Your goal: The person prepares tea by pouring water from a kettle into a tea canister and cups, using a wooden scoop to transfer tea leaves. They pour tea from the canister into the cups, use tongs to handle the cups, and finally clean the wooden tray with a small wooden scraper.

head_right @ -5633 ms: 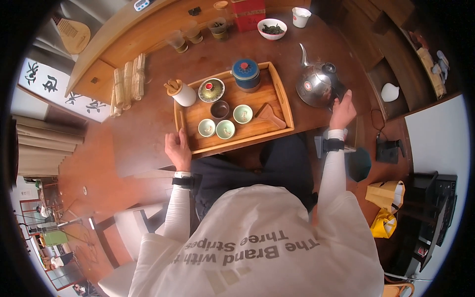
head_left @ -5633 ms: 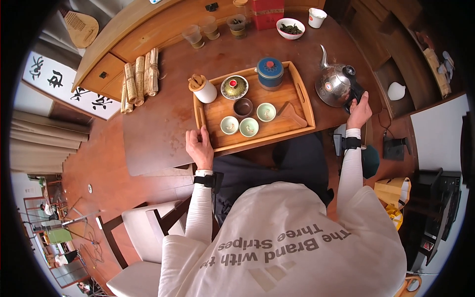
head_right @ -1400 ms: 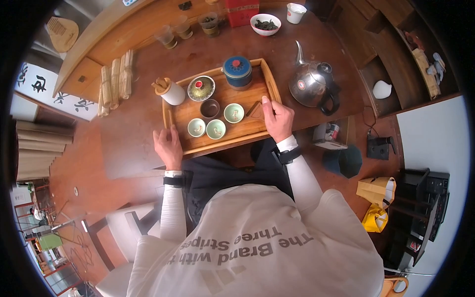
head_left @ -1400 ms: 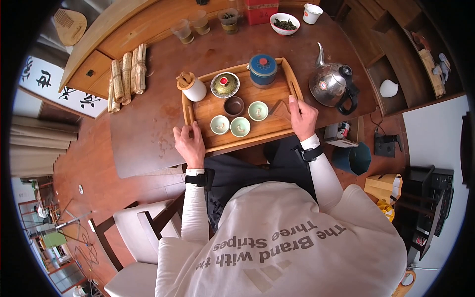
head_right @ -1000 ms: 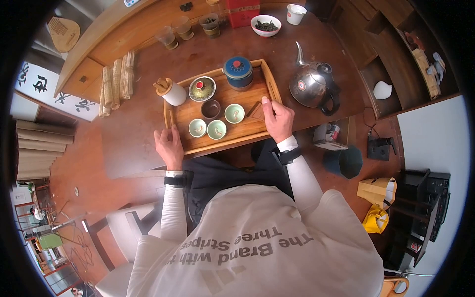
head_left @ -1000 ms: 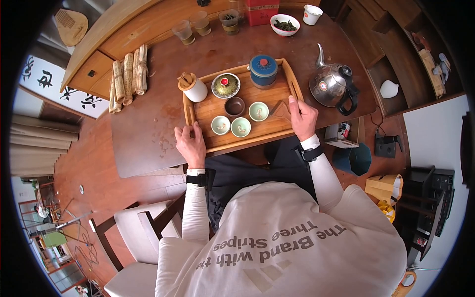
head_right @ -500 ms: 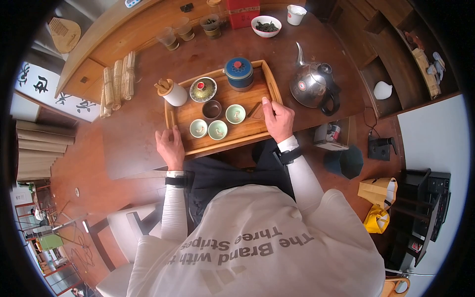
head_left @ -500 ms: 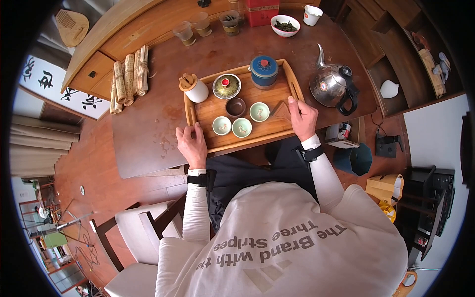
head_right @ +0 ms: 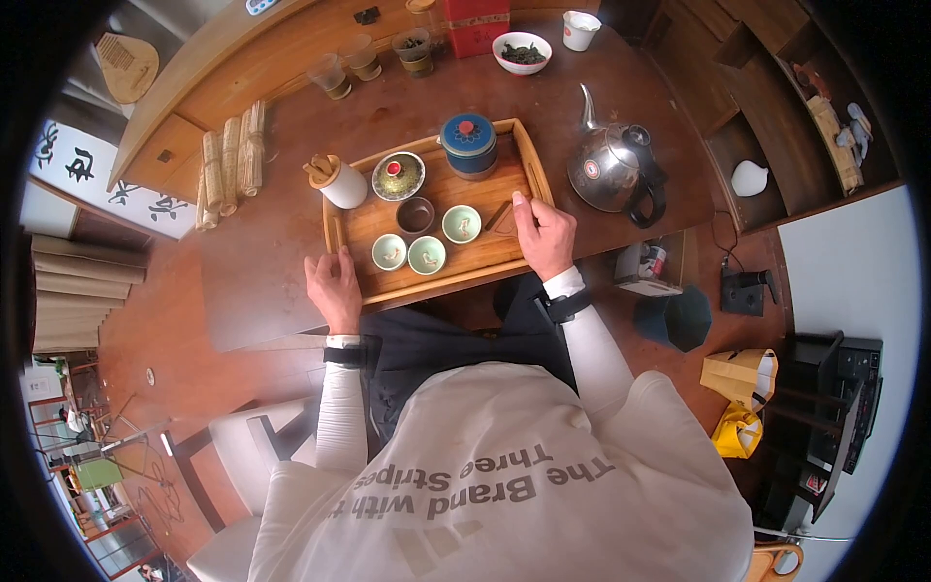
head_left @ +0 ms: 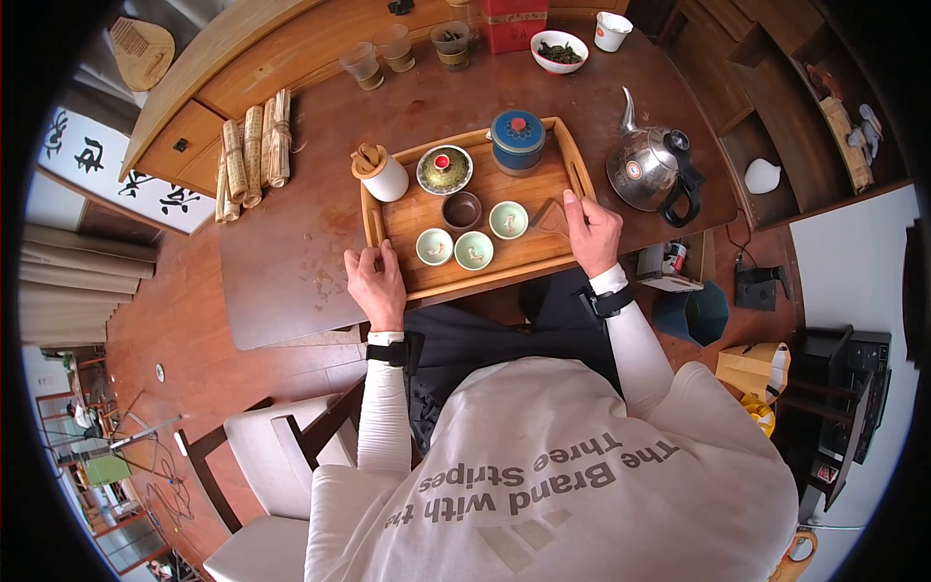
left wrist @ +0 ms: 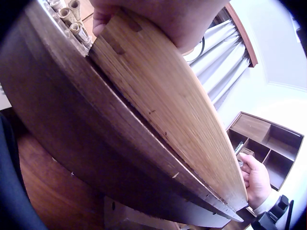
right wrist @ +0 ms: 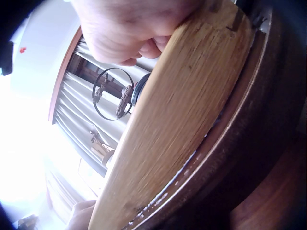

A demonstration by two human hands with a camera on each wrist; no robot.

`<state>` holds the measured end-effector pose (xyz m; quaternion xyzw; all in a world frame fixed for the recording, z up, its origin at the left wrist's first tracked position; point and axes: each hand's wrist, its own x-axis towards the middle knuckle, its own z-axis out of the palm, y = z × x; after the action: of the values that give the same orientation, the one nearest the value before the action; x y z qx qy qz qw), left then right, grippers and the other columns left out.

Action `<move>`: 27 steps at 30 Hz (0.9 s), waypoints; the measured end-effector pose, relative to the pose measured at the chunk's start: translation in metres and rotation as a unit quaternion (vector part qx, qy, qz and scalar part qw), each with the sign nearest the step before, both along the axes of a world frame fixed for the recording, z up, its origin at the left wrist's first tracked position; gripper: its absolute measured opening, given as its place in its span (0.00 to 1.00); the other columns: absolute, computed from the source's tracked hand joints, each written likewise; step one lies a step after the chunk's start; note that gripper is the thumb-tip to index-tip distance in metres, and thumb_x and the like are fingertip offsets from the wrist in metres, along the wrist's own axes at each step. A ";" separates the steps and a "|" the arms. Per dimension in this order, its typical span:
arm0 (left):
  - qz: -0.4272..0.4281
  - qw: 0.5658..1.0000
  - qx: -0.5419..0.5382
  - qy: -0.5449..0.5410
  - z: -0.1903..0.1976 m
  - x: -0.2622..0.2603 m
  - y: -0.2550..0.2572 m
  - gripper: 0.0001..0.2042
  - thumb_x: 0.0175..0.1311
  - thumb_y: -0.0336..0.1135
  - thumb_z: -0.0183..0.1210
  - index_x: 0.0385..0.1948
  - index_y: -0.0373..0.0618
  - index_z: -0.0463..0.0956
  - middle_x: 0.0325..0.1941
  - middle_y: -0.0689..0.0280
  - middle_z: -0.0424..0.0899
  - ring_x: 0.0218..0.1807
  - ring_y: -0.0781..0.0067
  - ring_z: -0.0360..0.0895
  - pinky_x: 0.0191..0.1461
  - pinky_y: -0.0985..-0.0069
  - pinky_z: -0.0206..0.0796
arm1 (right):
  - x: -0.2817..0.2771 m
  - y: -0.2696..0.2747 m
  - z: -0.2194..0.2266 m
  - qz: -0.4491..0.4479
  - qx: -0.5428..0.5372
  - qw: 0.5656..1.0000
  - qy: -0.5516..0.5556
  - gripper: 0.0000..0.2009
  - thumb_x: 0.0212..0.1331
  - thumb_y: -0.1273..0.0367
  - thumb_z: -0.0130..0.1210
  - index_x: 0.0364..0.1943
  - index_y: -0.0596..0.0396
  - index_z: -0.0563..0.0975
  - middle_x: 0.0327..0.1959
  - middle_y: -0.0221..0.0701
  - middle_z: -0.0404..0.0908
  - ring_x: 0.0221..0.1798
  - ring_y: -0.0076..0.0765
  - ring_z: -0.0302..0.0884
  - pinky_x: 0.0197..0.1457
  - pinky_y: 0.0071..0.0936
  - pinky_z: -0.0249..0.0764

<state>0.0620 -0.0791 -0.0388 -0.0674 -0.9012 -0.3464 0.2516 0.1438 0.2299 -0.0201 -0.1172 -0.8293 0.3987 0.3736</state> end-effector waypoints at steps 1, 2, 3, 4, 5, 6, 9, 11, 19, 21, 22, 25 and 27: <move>0.000 1.000 0.001 0.000 0.000 0.000 0.000 0.11 0.66 0.34 0.66 0.27 0.39 0.77 0.30 0.56 0.72 0.29 0.49 0.75 0.33 0.56 0.68 | 0.000 0.000 0.001 -0.003 0.000 1.000 -0.004 0.21 0.68 0.65 0.62 0.18 0.60 0.70 0.15 0.44 0.64 0.16 0.49 0.60 0.22 0.39 0.60; 0.000 1.000 0.002 0.000 0.000 0.000 0.000 0.11 0.66 0.34 0.66 0.27 0.39 0.77 0.30 0.56 0.72 0.29 0.49 0.75 0.33 0.56 0.68 | 0.000 0.000 0.001 -0.003 0.000 1.000 -0.004 0.21 0.68 0.65 0.62 0.18 0.60 0.70 0.15 0.44 0.64 0.16 0.49 0.60 0.22 0.39 0.60; 0.000 1.000 0.002 -0.001 -0.001 0.000 0.000 0.11 0.66 0.34 0.66 0.27 0.39 0.77 0.30 0.56 0.72 0.29 0.49 0.75 0.33 0.56 0.68 | 0.000 0.000 0.001 -0.002 -0.001 1.000 -0.007 0.21 0.68 0.65 0.62 0.18 0.60 0.69 0.15 0.44 0.64 0.16 0.50 0.61 0.22 0.39 0.60; 0.000 1.000 0.003 -0.002 -0.001 0.000 0.000 0.11 0.66 0.35 0.66 0.27 0.39 0.77 0.30 0.56 0.72 0.29 0.49 0.74 0.33 0.56 0.68 | 0.000 0.000 0.001 -0.001 -0.003 1.000 -0.010 0.22 0.68 0.65 0.62 0.18 0.60 0.69 0.15 0.44 0.65 0.16 0.50 0.61 0.22 0.39 0.60; 0.001 1.000 0.003 -0.002 -0.001 0.000 0.000 0.11 0.66 0.35 0.66 0.27 0.39 0.77 0.30 0.56 0.72 0.29 0.49 0.74 0.33 0.56 0.68 | 0.000 0.000 0.001 -0.001 -0.003 1.000 -0.010 0.22 0.68 0.65 0.62 0.18 0.60 0.69 0.15 0.44 0.65 0.16 0.50 0.61 0.22 0.39 0.60; 0.001 1.000 0.003 -0.003 -0.001 0.000 0.000 0.11 0.66 0.35 0.66 0.27 0.39 0.77 0.30 0.56 0.72 0.29 0.49 0.75 0.33 0.56 0.68 | 0.001 0.000 0.001 -0.002 0.000 1.000 -0.012 0.22 0.68 0.65 0.62 0.18 0.60 0.69 0.15 0.44 0.65 0.16 0.50 0.61 0.22 0.39 0.60; 0.001 1.000 0.003 -0.006 -0.001 0.000 -0.001 0.12 0.66 0.35 0.66 0.27 0.39 0.77 0.31 0.56 0.73 0.29 0.49 0.75 0.33 0.55 0.69 | 0.001 0.000 0.000 -0.003 0.003 1.000 -0.013 0.22 0.68 0.65 0.62 0.18 0.60 0.69 0.15 0.44 0.65 0.16 0.51 0.62 0.22 0.40 0.60; 0.001 1.000 0.003 -0.008 -0.001 0.000 -0.001 0.12 0.66 0.35 0.66 0.27 0.39 0.77 0.31 0.56 0.73 0.29 0.49 0.75 0.33 0.55 0.69 | 0.000 0.000 0.000 -0.003 0.003 1.000 -0.011 0.22 0.68 0.65 0.62 0.18 0.60 0.69 0.15 0.44 0.65 0.16 0.51 0.62 0.22 0.40 0.60; 0.003 1.000 0.002 -0.008 0.000 0.000 0.000 0.12 0.67 0.35 0.66 0.27 0.39 0.77 0.31 0.56 0.73 0.29 0.50 0.75 0.33 0.56 0.69 | 0.001 0.000 0.001 -0.004 0.000 1.000 -0.012 0.22 0.68 0.64 0.62 0.18 0.60 0.69 0.15 0.45 0.65 0.17 0.52 0.63 0.23 0.40 0.60; 0.000 1.000 0.003 -0.006 -0.001 0.000 -0.001 0.12 0.67 0.35 0.66 0.27 0.39 0.77 0.31 0.56 0.72 0.29 0.50 0.75 0.33 0.56 0.69 | 0.001 0.000 0.000 -0.004 0.002 1.000 -0.012 0.22 0.69 0.64 0.62 0.18 0.60 0.69 0.15 0.45 0.65 0.17 0.52 0.63 0.23 0.40 0.60; -0.002 1.000 0.005 -0.005 -0.001 0.000 -0.001 0.12 0.67 0.35 0.66 0.27 0.39 0.77 0.31 0.55 0.72 0.29 0.49 0.75 0.33 0.56 0.68 | 0.001 0.000 0.000 -0.004 0.003 1.000 -0.012 0.22 0.69 0.64 0.62 0.18 0.60 0.69 0.15 0.45 0.65 0.17 0.52 0.63 0.23 0.40 0.60; 0.001 1.000 0.005 -0.006 -0.002 0.000 -0.001 0.12 0.66 0.35 0.66 0.27 0.39 0.76 0.31 0.55 0.72 0.29 0.49 0.75 0.32 0.55 0.68 | 0.001 0.000 0.001 -0.003 0.003 1.000 -0.011 0.22 0.69 0.64 0.62 0.18 0.59 0.69 0.15 0.44 0.66 0.17 0.52 0.63 0.23 0.40 0.61; 0.001 1.000 0.004 -0.005 -0.001 0.000 -0.001 0.12 0.66 0.35 0.66 0.27 0.39 0.76 0.31 0.55 0.72 0.29 0.49 0.75 0.32 0.55 0.68 | 0.000 0.000 0.001 -0.002 0.005 1.000 -0.011 0.22 0.69 0.64 0.62 0.18 0.59 0.69 0.15 0.44 0.66 0.17 0.52 0.63 0.22 0.40 0.61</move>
<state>0.0620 -0.0798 -0.0400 -0.0642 -0.9011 -0.3500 0.2477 0.1443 0.2303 -0.0194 -0.1215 -0.8353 0.3921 0.3658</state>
